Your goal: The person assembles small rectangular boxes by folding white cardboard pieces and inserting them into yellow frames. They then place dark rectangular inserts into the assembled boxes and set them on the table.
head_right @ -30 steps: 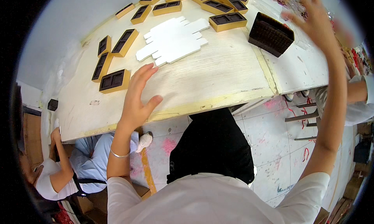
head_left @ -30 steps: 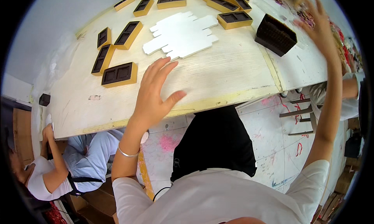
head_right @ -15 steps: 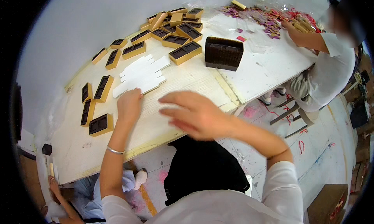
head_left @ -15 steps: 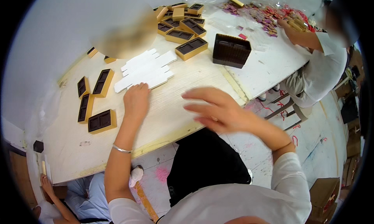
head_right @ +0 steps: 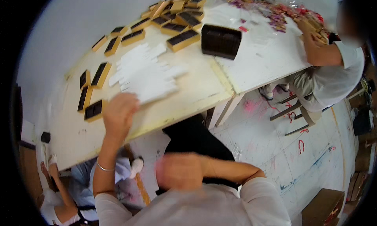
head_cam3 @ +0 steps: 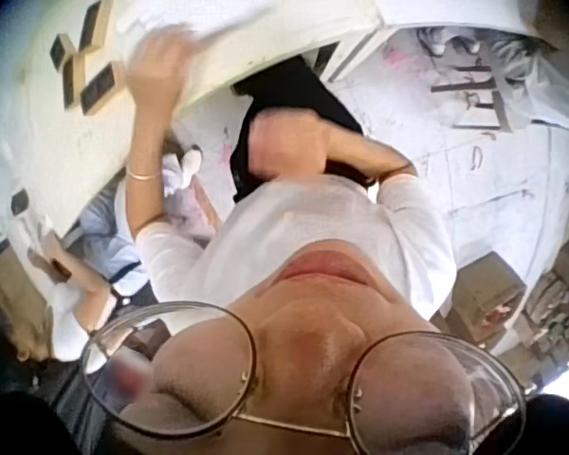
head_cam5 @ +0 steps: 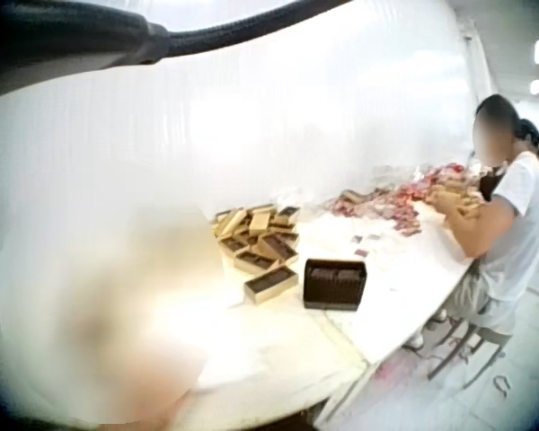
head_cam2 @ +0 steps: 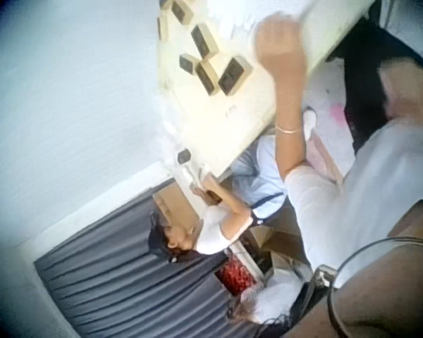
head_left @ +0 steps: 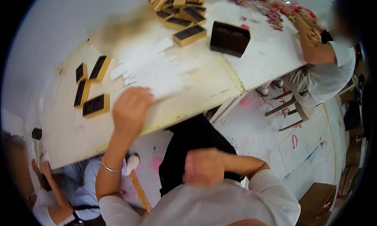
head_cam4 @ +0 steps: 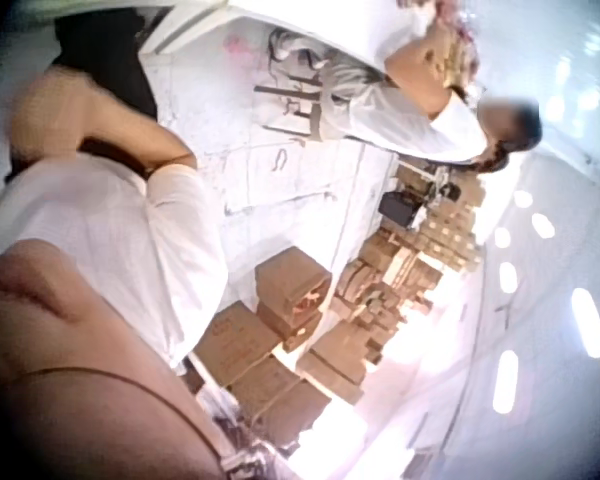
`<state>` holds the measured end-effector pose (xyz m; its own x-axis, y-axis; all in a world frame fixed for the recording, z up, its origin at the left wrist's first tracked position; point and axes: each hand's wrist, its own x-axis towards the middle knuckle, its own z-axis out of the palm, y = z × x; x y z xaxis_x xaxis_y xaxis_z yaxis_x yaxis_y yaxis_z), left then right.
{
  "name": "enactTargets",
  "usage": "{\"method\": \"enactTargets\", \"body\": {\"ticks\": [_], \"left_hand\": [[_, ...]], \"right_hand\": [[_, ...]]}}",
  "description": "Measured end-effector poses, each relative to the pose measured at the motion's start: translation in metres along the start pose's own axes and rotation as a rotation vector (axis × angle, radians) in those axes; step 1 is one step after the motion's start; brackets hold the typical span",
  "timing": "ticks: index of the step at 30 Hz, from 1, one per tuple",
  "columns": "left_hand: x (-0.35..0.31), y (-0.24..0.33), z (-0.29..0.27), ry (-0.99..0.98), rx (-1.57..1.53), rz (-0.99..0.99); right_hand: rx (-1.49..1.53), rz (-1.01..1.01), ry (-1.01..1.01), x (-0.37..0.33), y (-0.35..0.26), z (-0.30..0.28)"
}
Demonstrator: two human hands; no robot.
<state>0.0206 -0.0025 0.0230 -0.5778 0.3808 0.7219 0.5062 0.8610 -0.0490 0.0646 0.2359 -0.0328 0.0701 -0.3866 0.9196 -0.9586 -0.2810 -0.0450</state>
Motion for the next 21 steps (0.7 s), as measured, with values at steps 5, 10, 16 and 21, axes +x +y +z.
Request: {"method": "enactTargets", "body": {"ticks": [5, 10, 16, 21], "left_hand": [[-0.035, 0.063, -0.024, -0.307, -0.392, -0.313], [-0.021, 0.051, -0.008, -0.414, -0.649, -0.795], [-0.040, 0.051, 0.001, -0.224, -0.081, -0.238], [-0.058, 0.045, 0.003, -0.286, -0.242, -0.291]], "right_hand": [[-0.348, 0.420, 0.035, -0.008, 0.041, -0.013], [-0.393, 0.576, -0.197, -0.009, 0.066, -0.007], [-0.525, 0.383, -0.409, -0.009, 0.078, -0.009], [-0.366, 0.470, -0.605, 0.001, 0.069, -0.012]]}}
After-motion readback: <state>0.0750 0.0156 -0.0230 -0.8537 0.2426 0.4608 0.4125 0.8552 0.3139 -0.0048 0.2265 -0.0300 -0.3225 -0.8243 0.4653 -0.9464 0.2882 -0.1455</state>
